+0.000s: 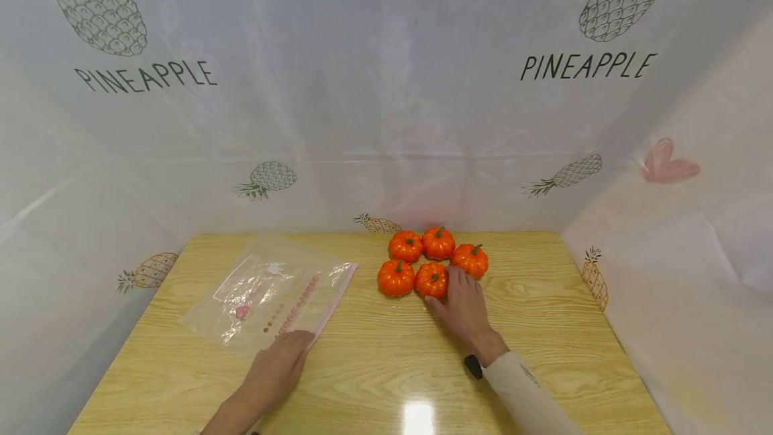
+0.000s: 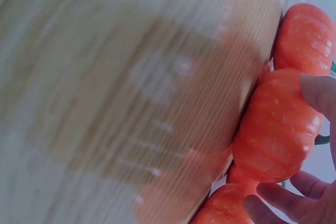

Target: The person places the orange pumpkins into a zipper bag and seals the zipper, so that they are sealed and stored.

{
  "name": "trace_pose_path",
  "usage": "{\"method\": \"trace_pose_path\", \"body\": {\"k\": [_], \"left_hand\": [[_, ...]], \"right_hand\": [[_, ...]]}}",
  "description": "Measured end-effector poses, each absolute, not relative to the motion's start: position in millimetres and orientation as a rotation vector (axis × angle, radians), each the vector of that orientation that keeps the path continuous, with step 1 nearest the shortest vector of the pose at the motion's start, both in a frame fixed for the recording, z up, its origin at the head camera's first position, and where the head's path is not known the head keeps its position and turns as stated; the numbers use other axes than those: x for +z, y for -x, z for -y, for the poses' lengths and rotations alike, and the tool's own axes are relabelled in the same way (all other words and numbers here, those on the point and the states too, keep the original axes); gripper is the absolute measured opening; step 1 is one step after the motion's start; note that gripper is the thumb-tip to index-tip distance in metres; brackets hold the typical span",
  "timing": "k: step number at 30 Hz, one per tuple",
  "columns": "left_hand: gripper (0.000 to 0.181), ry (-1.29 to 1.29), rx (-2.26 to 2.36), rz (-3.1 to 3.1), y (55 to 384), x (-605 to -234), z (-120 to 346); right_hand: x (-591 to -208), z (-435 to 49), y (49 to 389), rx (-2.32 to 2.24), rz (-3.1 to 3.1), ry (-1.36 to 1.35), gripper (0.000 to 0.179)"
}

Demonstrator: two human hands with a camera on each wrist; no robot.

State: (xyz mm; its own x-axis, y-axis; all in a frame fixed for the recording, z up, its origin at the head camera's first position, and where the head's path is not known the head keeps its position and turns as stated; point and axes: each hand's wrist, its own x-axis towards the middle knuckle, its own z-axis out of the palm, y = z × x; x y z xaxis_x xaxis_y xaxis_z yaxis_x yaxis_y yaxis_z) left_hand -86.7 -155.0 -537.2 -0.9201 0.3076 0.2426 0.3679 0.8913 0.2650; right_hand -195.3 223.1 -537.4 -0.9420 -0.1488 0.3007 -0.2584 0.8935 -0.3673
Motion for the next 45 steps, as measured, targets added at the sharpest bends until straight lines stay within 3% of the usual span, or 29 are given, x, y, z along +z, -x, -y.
{"method": "trace_pose_path", "body": {"k": [20, 35, 45], "left_hand": [[0.020, 0.554, -0.337, 2.822, 88.5, -533.1, 147.5], [0.029, 0.461, -0.191, 2.734, 89.8, -535.7, 147.6], [0.036, 0.373, -0.291, 2.724, 90.4, -535.5, 147.6]], "right_hand": [[-534.9, -223.4, 185.1, 0.622, 2.810, -0.276, 0.079], [-512.9, -218.3, 156.6, 0.638, 2.819, -0.258, 0.080], [-503.3, -185.4, 134.5, 0.733, 2.841, -0.333, 0.077]]}}
